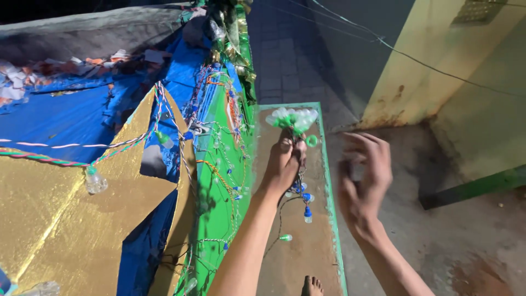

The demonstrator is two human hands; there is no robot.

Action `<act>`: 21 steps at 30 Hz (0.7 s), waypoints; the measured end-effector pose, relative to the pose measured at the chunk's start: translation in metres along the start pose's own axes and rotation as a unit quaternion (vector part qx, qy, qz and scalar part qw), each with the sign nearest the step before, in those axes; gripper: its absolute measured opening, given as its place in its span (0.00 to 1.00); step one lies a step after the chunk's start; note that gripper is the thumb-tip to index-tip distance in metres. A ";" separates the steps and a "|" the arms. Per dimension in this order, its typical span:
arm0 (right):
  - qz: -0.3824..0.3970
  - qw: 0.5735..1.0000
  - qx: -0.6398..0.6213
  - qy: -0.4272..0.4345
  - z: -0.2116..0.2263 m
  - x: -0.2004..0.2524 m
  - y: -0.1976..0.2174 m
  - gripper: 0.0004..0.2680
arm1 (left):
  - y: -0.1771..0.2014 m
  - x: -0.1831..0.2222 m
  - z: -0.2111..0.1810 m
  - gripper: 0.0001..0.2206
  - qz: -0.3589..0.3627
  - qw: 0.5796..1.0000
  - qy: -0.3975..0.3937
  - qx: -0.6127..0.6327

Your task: The person attaches clusters of string lights to a decorated green and blue frame with a gold star and crescent, tying the light strands in place by hand and arranging the bulbs along the structure.

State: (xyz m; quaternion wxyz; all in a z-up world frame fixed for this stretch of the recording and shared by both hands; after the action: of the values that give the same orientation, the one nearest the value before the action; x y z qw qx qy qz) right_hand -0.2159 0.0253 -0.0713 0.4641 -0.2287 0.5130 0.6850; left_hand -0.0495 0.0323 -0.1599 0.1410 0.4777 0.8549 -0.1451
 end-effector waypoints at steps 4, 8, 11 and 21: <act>-0.049 0.965 -0.121 -0.226 -0.085 0.066 -0.020 0.08 | 0.006 -0.013 -0.020 0.08 -0.021 0.998 -0.064 -0.018; 0.221 0.872 -0.190 -0.393 -0.114 0.142 -0.107 0.09 | 0.004 -0.024 -0.031 0.09 -0.062 0.994 -0.057 -0.062; 0.205 0.767 -0.372 -0.481 -0.080 0.141 -0.124 0.13 | 0.006 -0.033 -0.024 0.09 -0.070 0.993 -0.088 -0.031; 0.123 0.543 -0.673 -0.487 -0.068 0.127 -0.170 0.07 | 0.041 -0.076 0.011 0.08 -0.086 0.980 -0.090 0.158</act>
State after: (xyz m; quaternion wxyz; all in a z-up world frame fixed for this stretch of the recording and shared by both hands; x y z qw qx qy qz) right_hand -0.1380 0.0214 -0.2802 0.2635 -0.0401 -0.3800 0.8857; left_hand 0.0248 -0.0101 -0.1460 0.1265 0.4038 0.8428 -0.3325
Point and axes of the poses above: each hand's wrist, its own x-axis away from the middle knuckle, its own y-axis out of the back of the hand, z = x × y, the point moved 8 cm from there along -x, towards the middle knuckle, and after that the axes turned 7 degrees about x, right-handed, at the moved point
